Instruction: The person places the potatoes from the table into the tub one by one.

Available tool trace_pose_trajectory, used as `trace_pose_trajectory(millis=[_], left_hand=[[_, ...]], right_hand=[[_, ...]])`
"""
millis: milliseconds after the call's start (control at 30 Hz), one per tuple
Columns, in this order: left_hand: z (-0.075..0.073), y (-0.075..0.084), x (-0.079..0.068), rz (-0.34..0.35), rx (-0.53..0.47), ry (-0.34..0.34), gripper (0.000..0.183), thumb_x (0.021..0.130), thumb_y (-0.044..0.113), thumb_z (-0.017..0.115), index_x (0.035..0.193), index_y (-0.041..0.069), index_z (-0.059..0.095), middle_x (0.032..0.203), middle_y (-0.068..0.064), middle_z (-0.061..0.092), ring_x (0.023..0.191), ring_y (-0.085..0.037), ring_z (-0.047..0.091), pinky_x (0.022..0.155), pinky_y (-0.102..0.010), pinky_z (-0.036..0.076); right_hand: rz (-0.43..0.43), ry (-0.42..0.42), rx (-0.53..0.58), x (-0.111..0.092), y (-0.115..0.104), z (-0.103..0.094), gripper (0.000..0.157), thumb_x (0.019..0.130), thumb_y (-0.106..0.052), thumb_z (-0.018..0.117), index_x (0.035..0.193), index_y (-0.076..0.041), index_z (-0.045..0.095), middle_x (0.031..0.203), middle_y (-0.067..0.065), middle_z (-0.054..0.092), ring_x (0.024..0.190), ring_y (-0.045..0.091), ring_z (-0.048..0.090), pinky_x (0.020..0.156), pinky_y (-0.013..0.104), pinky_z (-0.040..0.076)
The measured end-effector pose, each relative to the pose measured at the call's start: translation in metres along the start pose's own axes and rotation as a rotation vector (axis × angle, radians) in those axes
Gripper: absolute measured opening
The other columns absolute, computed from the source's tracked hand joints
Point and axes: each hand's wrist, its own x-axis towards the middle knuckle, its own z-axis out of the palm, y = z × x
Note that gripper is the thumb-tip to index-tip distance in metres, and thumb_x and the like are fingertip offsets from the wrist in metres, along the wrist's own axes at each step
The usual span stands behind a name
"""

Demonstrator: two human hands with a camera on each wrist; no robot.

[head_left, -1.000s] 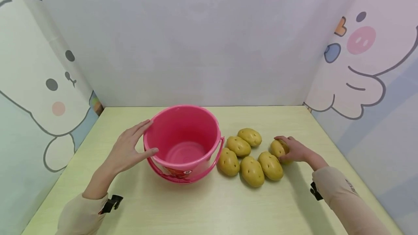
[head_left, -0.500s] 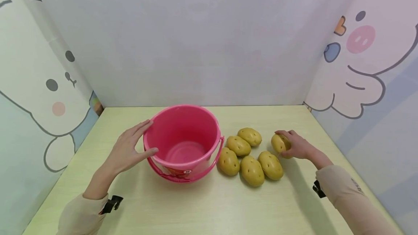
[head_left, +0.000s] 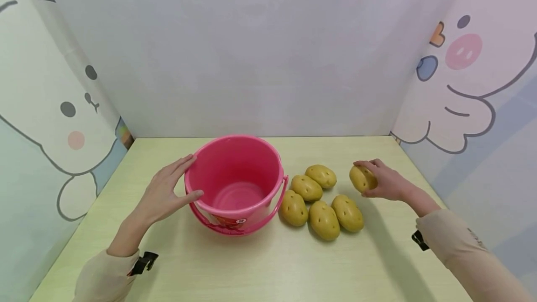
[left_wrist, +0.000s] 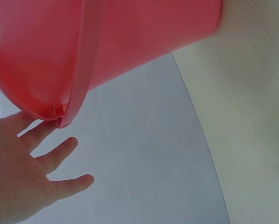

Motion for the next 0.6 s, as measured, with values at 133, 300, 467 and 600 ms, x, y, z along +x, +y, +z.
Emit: trace_pose_trajectory(millis=[133,300,467,600], left_hand=[[0.0,0.0,0.0,-0.005,0.001,0.001,0.077,0.073,0.042,0.066,0.135,0.006,0.035,0.135,-0.012,0.034,0.119,-0.035,0.03,0.087,-0.06,0.029],[0.0,0.0,0.0,-0.009,0.002,0.0,0.078,0.073,0.042,0.066,0.135,0.006,0.035,0.135,-0.013,0.035,0.118,-0.035,0.031,0.087,-0.06,0.029],[0.0,0.001,0.0,-0.019,0.003,-0.008,0.078,0.073,0.042,0.065,0.135,0.006,0.035,0.135,-0.013,0.034,0.119,-0.035,0.03,0.087,-0.06,0.029],[0.001,0.001,0.0,-0.024,0.004,-0.009,0.079,0.073,0.042,0.066,0.135,0.006,0.034,0.135,-0.013,0.034,0.119,-0.035,0.03,0.086,-0.06,0.03]], right_hand=[[-0.047,0.029,-0.029,0.0,-0.008,-0.006,0.074,0.066,-0.017,0.077,0.128,-0.009,0.038,0.108,0.019,0.041,0.076,0.023,0.048,0.062,0.038,0.044],[-0.089,0.034,-0.037,0.002,-0.02,-0.016,0.074,0.066,-0.015,0.076,0.129,-0.008,0.038,0.11,0.02,0.04,0.078,0.024,0.05,0.063,0.037,0.044],[-0.131,0.029,-0.059,0.005,-0.034,-0.025,0.073,0.067,-0.015,0.076,0.129,-0.01,0.038,0.113,0.019,0.04,0.081,0.024,0.05,0.065,0.036,0.044],[-0.162,0.026,-0.068,0.007,-0.046,-0.032,0.073,0.067,-0.015,0.076,0.13,-0.011,0.038,0.114,0.017,0.04,0.084,0.025,0.05,0.067,0.037,0.044]])
